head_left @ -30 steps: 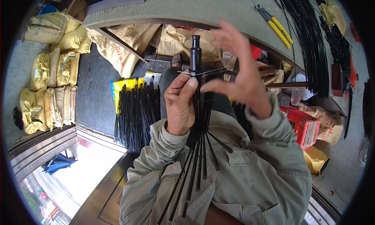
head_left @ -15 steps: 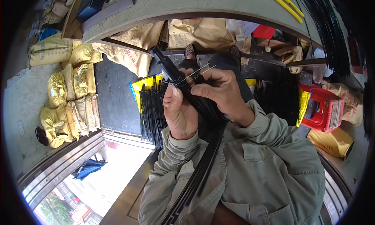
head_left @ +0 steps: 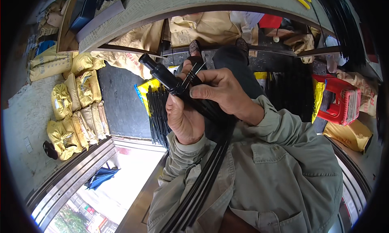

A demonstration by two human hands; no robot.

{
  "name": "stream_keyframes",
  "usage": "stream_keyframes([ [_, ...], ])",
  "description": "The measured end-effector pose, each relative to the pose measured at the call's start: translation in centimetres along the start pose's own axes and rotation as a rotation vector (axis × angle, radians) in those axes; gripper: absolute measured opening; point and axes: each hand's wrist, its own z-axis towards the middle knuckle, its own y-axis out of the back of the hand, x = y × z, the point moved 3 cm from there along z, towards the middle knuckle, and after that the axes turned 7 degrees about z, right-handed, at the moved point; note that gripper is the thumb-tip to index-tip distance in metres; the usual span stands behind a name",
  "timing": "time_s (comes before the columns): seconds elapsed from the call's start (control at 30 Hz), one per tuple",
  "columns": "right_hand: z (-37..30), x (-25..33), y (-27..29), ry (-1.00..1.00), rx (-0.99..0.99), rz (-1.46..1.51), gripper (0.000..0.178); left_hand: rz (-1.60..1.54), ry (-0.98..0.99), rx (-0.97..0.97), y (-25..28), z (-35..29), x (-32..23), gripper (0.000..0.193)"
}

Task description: Bundling wires together using cable ties and trimming the excess with wire cutters at an assembly workstation.

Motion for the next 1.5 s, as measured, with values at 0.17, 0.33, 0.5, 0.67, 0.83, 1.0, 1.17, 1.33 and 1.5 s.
stream_keyframes([
  [0.17, -0.7, 0.8, -0.6, 0.029, 0.002, 0.026, 0.013, 0.034, -0.066, 0.027, 0.1, -0.1, 0.2, 0.056],
  [0.33, -0.1, 0.6, -0.3, -0.069, 0.055, 0.146, 0.014, 0.108, -0.078, -0.065, -0.6, -0.3, 0.0, 0.057],
  [0.5, -1.1, 2.1, -0.7, -0.048, 0.054, 0.018, 0.014, 0.064, -0.021, 0.091, -1.7, -1.0, -1.8, 0.048],
  [0.67, -1.0, 4.1, -3.0, 0.549, 0.026, -0.199, 0.011, 0.035, -0.312, 0.051, -4.7, -1.0, -3.1, 0.052],
  [0.83, -0.8, 4.8, -4.8, 0.894, 0.053, -0.390, 0.011, 0.427, -0.513, -0.165, -5.8, -1.0, -5.3, 0.042],
  [1.0, 0.1, 2.3, -3.4, 0.608, -0.053, -0.322, 0.012, 0.328, -0.501, -0.276, -2.1, -0.3, -4.2, 0.031],
  [1.17, 0.3, 0.7, -3.3, 0.376, 0.076, -0.315, 0.017, 0.289, -0.490, -0.281, 0.5, -0.7, -4.2, 0.022],
  [1.33, 0.1, 0.8, -4.1, 0.878, 0.020, -0.727, 0.019, 0.298, -0.554, -0.395, 1.4, -1.2, -4.0, 0.021],
  [1.5, -0.4, 0.4, -4.4, 0.870, 0.012, -0.814, 0.020, 0.246, -0.541, -0.357, 0.2, -1.8, -4.1, 0.024],
])
